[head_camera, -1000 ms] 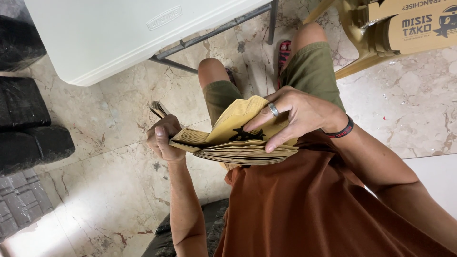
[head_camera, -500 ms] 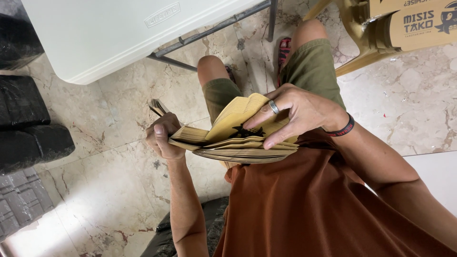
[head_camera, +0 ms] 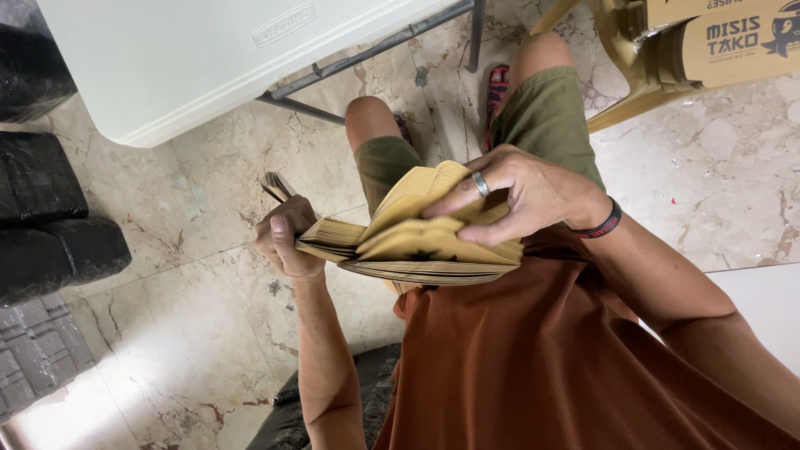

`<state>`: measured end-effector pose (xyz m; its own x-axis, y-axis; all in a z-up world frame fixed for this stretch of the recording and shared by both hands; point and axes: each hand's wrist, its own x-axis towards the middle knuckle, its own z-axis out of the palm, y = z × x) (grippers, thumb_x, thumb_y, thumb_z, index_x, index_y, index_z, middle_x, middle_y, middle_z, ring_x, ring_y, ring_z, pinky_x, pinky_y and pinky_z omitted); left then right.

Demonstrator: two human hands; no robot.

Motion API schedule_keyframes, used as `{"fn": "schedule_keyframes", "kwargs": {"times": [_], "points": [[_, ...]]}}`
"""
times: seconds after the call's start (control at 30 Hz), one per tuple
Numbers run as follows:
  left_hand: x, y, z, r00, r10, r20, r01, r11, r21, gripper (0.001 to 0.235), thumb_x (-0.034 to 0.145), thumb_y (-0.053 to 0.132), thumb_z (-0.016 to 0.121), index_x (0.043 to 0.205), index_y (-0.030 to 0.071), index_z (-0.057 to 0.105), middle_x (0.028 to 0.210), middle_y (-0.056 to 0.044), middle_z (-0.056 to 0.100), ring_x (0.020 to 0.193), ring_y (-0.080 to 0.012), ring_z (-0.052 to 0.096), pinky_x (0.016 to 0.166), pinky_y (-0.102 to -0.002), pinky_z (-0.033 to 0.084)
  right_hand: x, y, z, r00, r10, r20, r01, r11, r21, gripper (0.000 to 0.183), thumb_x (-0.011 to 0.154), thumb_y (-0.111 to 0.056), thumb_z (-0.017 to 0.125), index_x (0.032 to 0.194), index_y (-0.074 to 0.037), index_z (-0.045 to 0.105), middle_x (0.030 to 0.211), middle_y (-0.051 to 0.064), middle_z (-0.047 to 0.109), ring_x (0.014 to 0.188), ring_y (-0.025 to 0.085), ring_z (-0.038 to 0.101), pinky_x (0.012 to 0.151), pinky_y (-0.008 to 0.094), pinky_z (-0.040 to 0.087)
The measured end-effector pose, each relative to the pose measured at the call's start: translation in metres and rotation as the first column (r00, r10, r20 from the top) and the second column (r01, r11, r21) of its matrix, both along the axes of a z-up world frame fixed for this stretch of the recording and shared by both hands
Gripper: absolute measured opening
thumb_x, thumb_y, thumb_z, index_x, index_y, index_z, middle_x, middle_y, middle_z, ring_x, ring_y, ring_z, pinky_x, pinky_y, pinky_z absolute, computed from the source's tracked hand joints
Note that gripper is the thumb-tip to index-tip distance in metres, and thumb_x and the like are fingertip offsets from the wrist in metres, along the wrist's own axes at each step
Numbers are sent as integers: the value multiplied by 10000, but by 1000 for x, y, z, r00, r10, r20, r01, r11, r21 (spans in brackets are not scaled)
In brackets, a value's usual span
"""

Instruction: Folding flat cardboard templates into boxes and stacking them on a table.

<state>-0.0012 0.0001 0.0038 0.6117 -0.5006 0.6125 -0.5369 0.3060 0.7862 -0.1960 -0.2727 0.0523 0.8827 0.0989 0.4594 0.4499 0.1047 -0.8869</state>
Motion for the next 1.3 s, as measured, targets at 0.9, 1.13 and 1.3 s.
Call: {"fn": "schedule_keyframes", "kwargs": {"times": [0.9,1.13,1.3], "points": [[-19,-18,22,985,171,2,-171,983,66,587,1093,219,342,522,107,259,446,-21,247,388,-156,267,427,-300,213,-1,-5,10,995,-88,-51,71,961,-266,594,711,-330,912,1227,-109,717,1173,61,767,1036,191,739,929,272,574],[-19,-17,21,986,165,0,-165,983,78,594,1095,240,345,522,122,248,450,-3,243,394,-137,248,430,-292,203,-1,-5,13,995,-69,-77,49,969,-241,598,715,-303,908,1240,-101,706,1222,90,748,1123,215,732,997,291,577],[-20,-16,20,986,167,-17,-166,984,70,582,1094,233,348,534,118,239,457,-4,241,406,-141,250,445,-299,206,-3,-3,16,994,-91,-60,72,959,-275,581,722,-318,907,1226,-103,715,1188,70,760,1066,199,739,950,278,588]]}}
